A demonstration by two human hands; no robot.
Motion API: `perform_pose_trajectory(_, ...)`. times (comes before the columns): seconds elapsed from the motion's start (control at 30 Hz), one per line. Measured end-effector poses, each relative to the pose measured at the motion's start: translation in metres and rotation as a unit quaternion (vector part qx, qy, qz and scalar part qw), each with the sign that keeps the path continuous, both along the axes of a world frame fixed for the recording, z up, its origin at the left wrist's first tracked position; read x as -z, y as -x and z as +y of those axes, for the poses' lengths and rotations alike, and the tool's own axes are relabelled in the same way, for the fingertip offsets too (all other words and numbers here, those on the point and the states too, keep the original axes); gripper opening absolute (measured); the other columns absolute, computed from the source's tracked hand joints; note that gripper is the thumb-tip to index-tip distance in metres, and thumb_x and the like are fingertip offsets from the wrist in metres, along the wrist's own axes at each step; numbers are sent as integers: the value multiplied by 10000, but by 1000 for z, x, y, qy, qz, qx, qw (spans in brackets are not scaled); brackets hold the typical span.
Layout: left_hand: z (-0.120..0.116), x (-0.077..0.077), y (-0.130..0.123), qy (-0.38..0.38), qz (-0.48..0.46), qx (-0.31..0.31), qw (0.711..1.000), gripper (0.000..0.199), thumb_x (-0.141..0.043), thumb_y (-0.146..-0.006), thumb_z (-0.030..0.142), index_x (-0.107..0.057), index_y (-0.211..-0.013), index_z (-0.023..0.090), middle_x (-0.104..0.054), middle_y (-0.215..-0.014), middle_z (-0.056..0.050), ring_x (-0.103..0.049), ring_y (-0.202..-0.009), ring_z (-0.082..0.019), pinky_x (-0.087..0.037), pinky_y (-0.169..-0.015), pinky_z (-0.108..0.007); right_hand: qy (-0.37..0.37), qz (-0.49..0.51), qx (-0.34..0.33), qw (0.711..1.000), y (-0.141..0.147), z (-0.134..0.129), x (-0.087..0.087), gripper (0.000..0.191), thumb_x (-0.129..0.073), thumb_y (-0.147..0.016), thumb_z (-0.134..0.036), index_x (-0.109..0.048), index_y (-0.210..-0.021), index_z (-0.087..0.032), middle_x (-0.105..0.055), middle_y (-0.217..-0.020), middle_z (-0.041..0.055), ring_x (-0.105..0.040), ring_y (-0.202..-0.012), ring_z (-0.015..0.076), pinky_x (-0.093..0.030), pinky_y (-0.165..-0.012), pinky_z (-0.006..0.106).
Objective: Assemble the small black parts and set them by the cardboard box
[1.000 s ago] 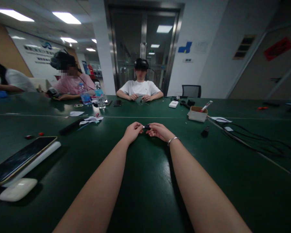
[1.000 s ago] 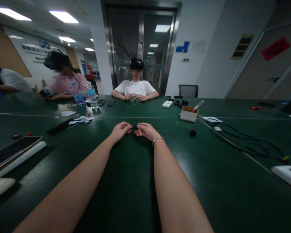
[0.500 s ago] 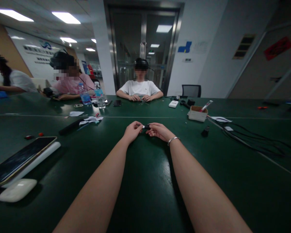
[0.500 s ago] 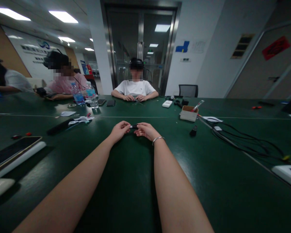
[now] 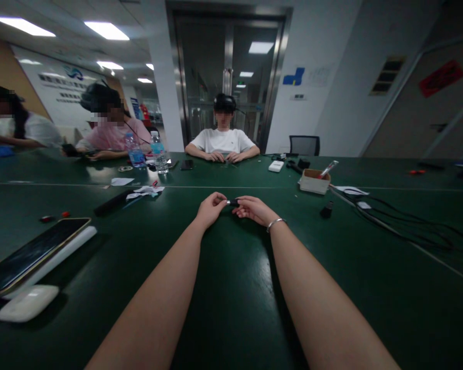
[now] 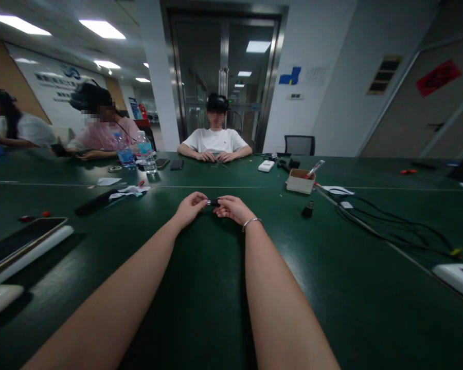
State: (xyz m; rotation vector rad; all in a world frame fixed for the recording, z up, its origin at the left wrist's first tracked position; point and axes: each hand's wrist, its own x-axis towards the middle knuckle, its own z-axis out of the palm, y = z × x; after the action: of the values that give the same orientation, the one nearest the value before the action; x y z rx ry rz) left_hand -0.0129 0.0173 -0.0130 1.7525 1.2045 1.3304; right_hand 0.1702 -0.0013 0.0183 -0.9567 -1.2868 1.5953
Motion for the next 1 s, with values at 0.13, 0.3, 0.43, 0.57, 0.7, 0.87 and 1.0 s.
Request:
perform_pose_trajectory(0.13, 1, 1, 0, 30, -8, 13, 999, 219, -587, -765, 377, -615, -872, 188, -634, -699, -13, -580, -661, -134, -435, -638, -256, -3, 5, -5, 1000, -1, 2, 2, 67, -542, -890, -109, -541, -956, -97, -686, -622, 93, -631, -494, 107, -531, -498, 182)
perform_pose_trajectory(0.3, -1, -1, -1, 25, -2, -2, 1000, 190, -631, -718, 313, -640, -860, 187, -638, -754, -21, -568, -687, -133, -431, -650, -254, -3, 6, -6, 1000, -1, 4, 3, 52, -516, -901, -96, -543, -946, -101, -691, -639, 100, -632, -499, 110, -535, -499, 188)
perform_pose_trajectory(0.43, -5, -4, -1, 24, -8, -2, 1000, 171, -640, -703, 283, -647, -837, 177, -643, -789, -33, -571, -716, -137, -437, -684, -260, -6, 7, -7, 1000, -2, 3, 2, 61, -515, -901, -91, -546, -952, -100, -697, -661, 107, -633, -509, 110, -534, -504, 190)
perform_pose_trajectory(0.57, -6, -5, -1, 29, -18, 11, 999, 217, -635, -720, 325, -624, -895, 197, -635, -706, -8, -564, -651, -132, -431, -648, -258, -4, 9, -8, 1000, -1, 2, 2, 55, -516, -900, -96, -546, -945, -102, -692, -647, 98, -628, -504, 112, -532, -499, 195)
perform_pose_trajectory(0.7, -4, -2, -1, 31, -22, 21, 999, 205, -600, -754, 371, -601, -868, 201, -626, -655, 2, -569, -617, -129, -431, -628, -255, -2, 6, -7, 1000, -1, 2, 2, 48, -522, -898, -102, -543, -941, -105, -689, -644, 98, -630, -505, 113, -528, -500, 193)
perform_pose_trajectory(0.87, -3, -1, -3, 27, -11, 17, 999, 195, -624, -733, 322, -612, -872, 186, -639, -692, -13, -576, -642, -131, -432, -630, -253, -4, 4, -6, 1000, -1, 2, 1, 66, -509, -898, -94, -539, -956, -107, -692, -651, 97, -626, -502, 111, -527, -503, 195)
perform_pose_trajectory(1.0, -2, -1, -3, 12, -10, 0, 1000, 193, -661, -691, 298, -633, -839, 178, -639, -755, -23, -570, -692, -132, -434, -666, -254, -5, -1, -4, 1000, -1, 1, 0, 56, -526, -893, -105, -545, -945, -105, -695, -659, 101, -623, -506, 109, -529, -504, 194)
